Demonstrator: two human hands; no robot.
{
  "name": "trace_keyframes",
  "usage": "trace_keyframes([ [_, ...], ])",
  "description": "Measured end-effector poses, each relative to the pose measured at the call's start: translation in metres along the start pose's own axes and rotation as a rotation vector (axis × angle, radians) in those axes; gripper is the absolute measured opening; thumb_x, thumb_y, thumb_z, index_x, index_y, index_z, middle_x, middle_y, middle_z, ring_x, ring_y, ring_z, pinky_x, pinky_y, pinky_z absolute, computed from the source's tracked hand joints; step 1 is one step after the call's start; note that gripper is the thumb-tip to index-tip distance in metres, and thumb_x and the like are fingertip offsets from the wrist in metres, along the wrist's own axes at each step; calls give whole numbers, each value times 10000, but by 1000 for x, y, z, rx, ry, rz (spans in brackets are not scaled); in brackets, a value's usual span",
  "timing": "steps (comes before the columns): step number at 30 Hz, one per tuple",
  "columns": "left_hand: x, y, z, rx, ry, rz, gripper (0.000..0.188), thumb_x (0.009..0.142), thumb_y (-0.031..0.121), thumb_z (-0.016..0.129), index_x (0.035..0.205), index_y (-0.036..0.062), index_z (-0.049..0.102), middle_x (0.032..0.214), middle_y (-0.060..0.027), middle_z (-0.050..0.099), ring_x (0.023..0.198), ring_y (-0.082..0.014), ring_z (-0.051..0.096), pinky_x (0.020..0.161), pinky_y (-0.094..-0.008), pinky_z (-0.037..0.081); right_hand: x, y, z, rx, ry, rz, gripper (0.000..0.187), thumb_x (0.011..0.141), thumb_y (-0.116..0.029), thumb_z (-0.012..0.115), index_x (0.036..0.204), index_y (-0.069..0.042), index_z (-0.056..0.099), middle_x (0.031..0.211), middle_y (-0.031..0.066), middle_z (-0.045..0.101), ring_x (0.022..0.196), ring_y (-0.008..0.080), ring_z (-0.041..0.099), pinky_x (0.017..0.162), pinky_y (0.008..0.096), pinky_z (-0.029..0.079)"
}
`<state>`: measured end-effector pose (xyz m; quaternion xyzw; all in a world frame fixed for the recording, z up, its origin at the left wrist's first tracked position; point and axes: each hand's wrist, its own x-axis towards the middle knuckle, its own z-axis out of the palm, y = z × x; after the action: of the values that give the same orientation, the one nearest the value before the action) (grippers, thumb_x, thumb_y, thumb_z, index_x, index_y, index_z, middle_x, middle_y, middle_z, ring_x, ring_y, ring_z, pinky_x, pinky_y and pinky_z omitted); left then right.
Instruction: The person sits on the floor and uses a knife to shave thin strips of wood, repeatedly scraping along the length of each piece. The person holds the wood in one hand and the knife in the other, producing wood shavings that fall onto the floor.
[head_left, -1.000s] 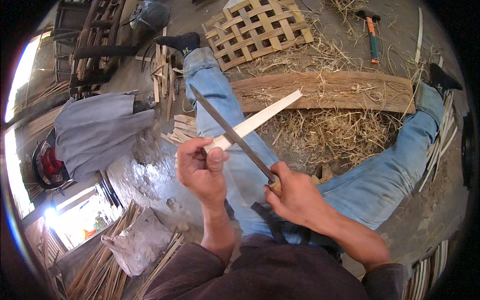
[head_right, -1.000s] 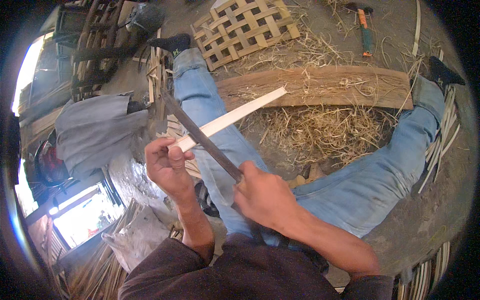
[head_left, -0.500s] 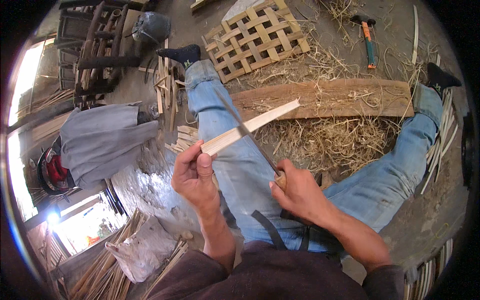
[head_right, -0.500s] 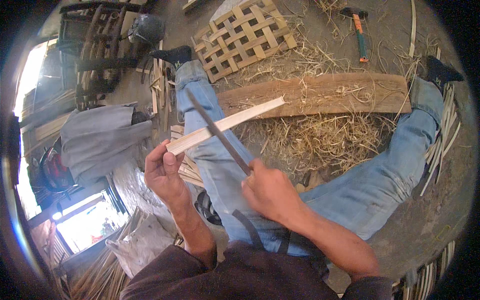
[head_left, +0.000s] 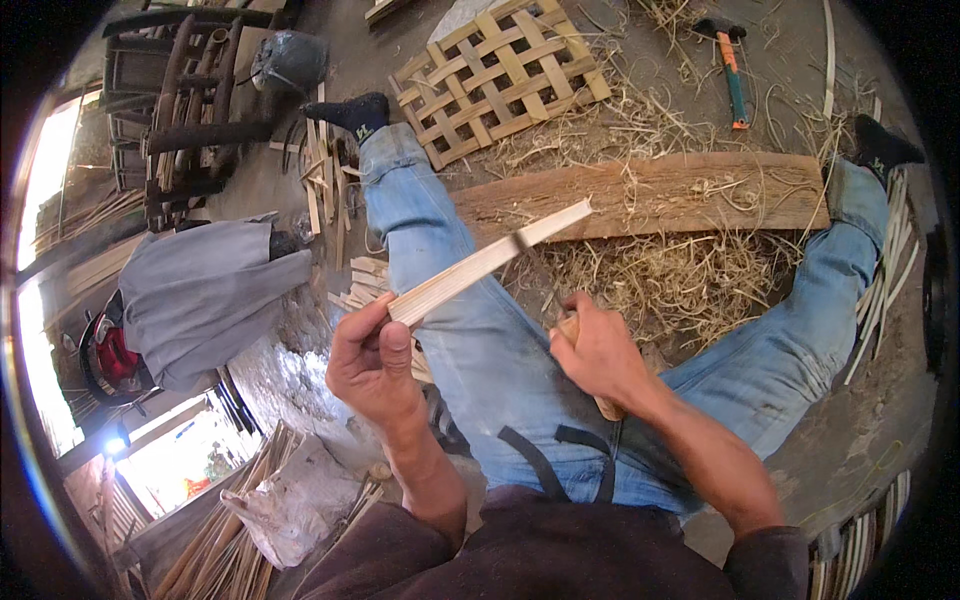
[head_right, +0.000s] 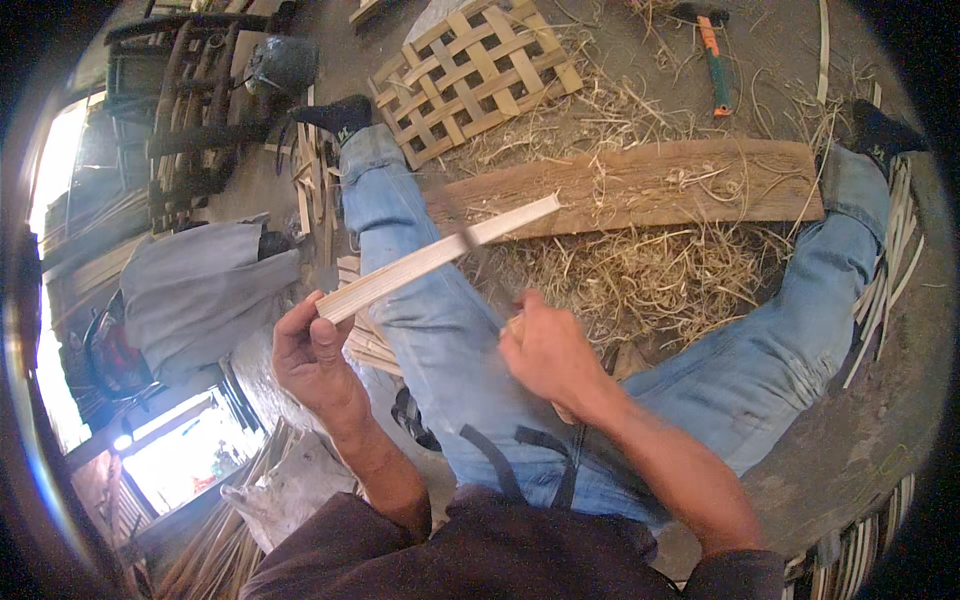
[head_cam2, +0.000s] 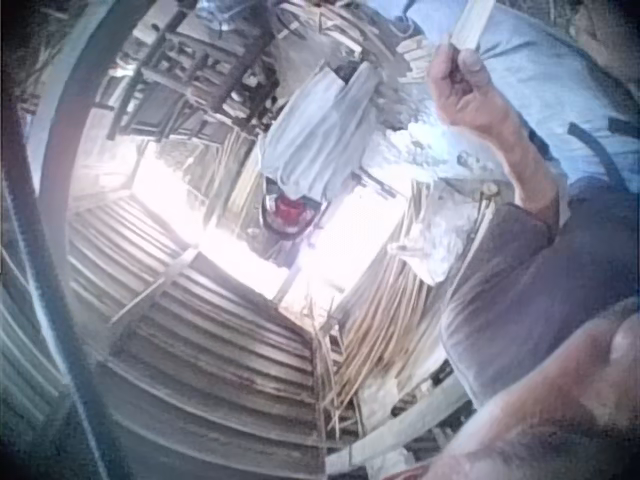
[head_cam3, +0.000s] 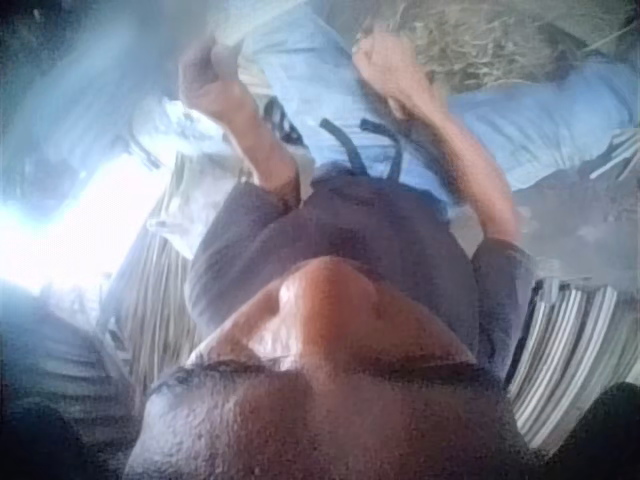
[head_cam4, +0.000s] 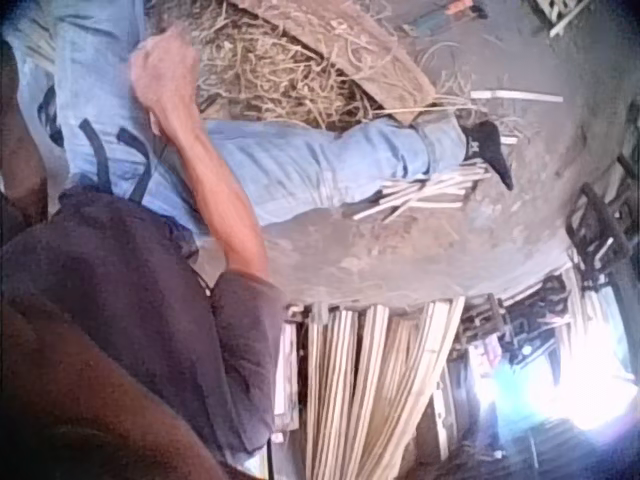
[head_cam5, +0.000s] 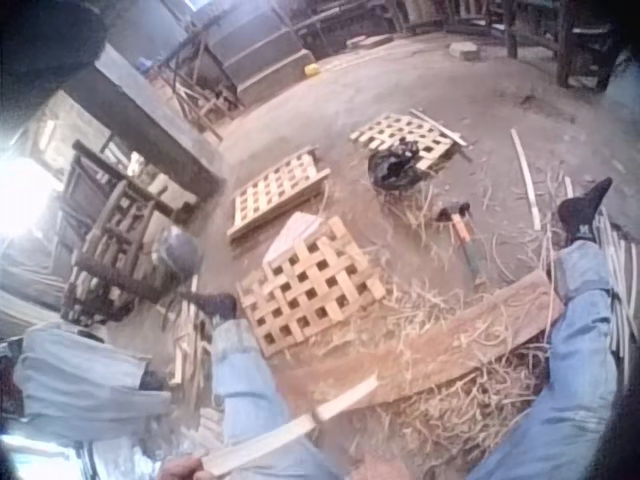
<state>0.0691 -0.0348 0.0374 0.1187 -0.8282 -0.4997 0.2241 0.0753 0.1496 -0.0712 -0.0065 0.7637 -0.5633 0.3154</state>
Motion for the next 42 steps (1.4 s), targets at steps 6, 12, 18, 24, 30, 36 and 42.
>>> trace_keyframes([
  [6,0,-9,-8,-43,2,10,351,836,247,747,996,-46,637,923,-78,620,853,-158,628,754,-288,583,-7,-2,-15,-23,-103,-112,401,837,-196,579,1036,139,486,741,311,622,769,464,646,711,512,523],
  [12,6,-9,-5,-7,-17,4,408,856,331,713,1066,-7,622,1025,-84,641,905,-166,643,773,-280,577,54,91,-23,-225,88,144,359,824,-202,554,992,111,508,741,290,630,763,453,649,718,489,538],
  [18,14,-6,-4,28,4,13,352,889,282,687,1071,-13,624,1023,-91,637,905,-165,640,774,-286,579,34,90,-5,-126,133,24,358,811,-205,584,995,92,508,743,295,623,745,462,635,695,509,516],
  [24,15,-29,-21,155,98,-26,244,928,162,637,1063,-40,626,1001,-120,650,887,-175,650,783,-296,586,32,106,-4,-204,197,117,326,793,-176,602,962,83,497,737,302,615,754,463,639,695,528,517],
  [30,2,-41,-38,221,102,-36,212,933,115,614,1054,-59,615,982,-136,646,890,-181,653,792,-301,584,18,72,7,-283,49,-7,370,809,-182,603,1027,95,492,722,284,618,738,465,633,686,508,517],
  [36,5,-55,-46,212,110,-49,199,943,110,595,1044,-62,593,978,-140,634,889,-185,649,800,-306,582,30,107,-5,-266,196,103,348,790,-156,636,993,78,478,701,296,604,718,470,626,664,521,515],
  [42,-6,-63,-52,237,137,-77,174,943,99,588,1021,-56,587,945,-125,629,865,-175,648,778,-295,578,25,107,-6,-278,193,83,346,790,-158,647,982,73,475,738,302,609,745,472,623,679,515,510],
])
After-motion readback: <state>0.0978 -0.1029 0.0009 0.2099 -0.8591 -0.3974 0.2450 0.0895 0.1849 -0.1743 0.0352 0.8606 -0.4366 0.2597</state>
